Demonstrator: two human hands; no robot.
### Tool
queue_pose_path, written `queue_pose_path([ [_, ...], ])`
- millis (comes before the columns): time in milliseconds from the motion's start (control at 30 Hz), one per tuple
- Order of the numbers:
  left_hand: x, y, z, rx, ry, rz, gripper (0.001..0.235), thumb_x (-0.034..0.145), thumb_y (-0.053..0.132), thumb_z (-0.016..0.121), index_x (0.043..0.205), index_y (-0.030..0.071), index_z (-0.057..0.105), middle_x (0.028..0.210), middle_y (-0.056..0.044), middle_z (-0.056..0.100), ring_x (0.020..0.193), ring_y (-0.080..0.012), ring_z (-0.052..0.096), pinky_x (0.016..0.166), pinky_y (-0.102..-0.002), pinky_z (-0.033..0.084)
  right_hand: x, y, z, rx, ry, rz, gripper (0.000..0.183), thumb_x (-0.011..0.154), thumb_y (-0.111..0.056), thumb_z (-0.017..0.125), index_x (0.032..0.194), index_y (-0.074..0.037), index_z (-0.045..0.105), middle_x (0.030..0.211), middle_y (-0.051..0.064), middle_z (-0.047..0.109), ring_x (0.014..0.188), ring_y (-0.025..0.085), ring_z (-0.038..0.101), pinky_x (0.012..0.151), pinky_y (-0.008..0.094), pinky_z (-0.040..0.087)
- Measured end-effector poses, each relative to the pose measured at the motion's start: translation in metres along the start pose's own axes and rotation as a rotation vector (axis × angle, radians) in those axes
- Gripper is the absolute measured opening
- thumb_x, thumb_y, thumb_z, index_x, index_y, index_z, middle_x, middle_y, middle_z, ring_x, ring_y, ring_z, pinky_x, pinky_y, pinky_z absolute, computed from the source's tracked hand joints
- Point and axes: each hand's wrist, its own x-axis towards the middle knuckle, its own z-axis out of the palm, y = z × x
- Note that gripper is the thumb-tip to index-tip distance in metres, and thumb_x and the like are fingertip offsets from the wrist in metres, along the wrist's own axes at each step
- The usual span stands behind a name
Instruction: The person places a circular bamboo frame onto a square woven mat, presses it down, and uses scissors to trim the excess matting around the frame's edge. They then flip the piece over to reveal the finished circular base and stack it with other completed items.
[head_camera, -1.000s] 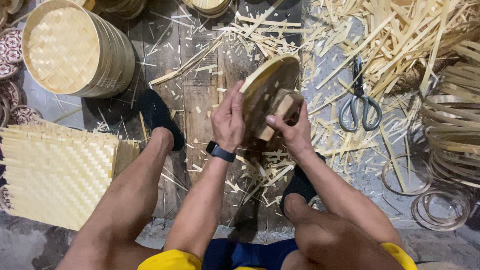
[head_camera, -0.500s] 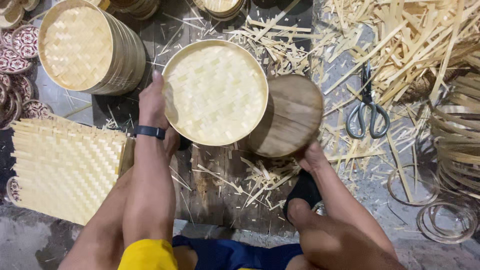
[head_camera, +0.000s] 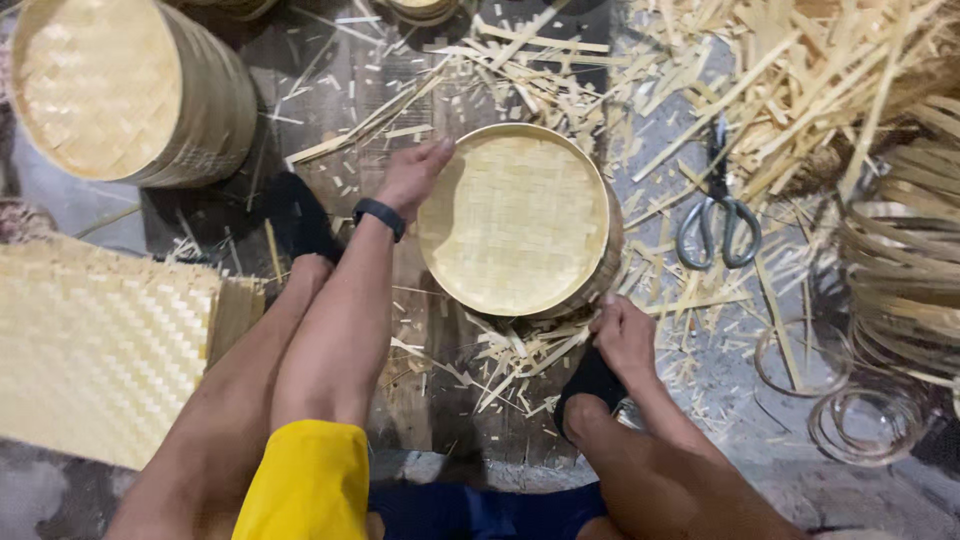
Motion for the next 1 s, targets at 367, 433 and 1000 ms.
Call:
queue_pose_path([
  [367, -0.146, -0.017, 0.196, 1.089, -0.035, 0.889, 0.053, 0.088, 0.025, 0.068, 0.129, -0.007, 0.06, 0.145, -0.031, 0.05, 0.141, -0.0455, 0.041, 0.118, -0.055, 0.03, -0.01, 0.002, 0.009, -0.192, 0.332, -0.298, 0.012, 0.097, -0.018, 0.065, 0.102, -0.009, 0.071, 0.074, 0.012, 0.069, 0.065, 0.026, 0.07, 0.062, 0.038, 0.054],
  [433, -0.153, -0.045, 0.19, 1.186, -0.021, 0.869, 0.056, 0.089, 0.02, 0.068, 0.14, -0.003, 0.058, 0.155, -0.024, 0.049, 0.151, -0.0395, 0.04, 0.126, -0.05, 0.029, -0.012, 0.006, 0.011, -0.197, 0.349, -0.327, 0.012, 0.097, -0.017, 0.065, 0.103, -0.01, 0.072, 0.075, 0.011, 0.07, 0.065, 0.025, 0.07, 0.063, 0.037, 0.055],
  [1000, -0.123, 0.056, -0.228, 1.451, 0.678, 1.035, 0.039, 0.08, -0.003, 0.061, 0.117, 0.007, 0.067, 0.119, -0.013, 0.071, 0.115, -0.03, 0.067, 0.098, -0.043, 0.054, -0.002, 0.03, 0.02, -0.389, 0.335, -0.31, 0.017, 0.1, -0.026, 0.066, 0.104, -0.01, 0.072, 0.072, 0.015, 0.066, 0.067, 0.031, 0.068, 0.067, 0.043, 0.053],
])
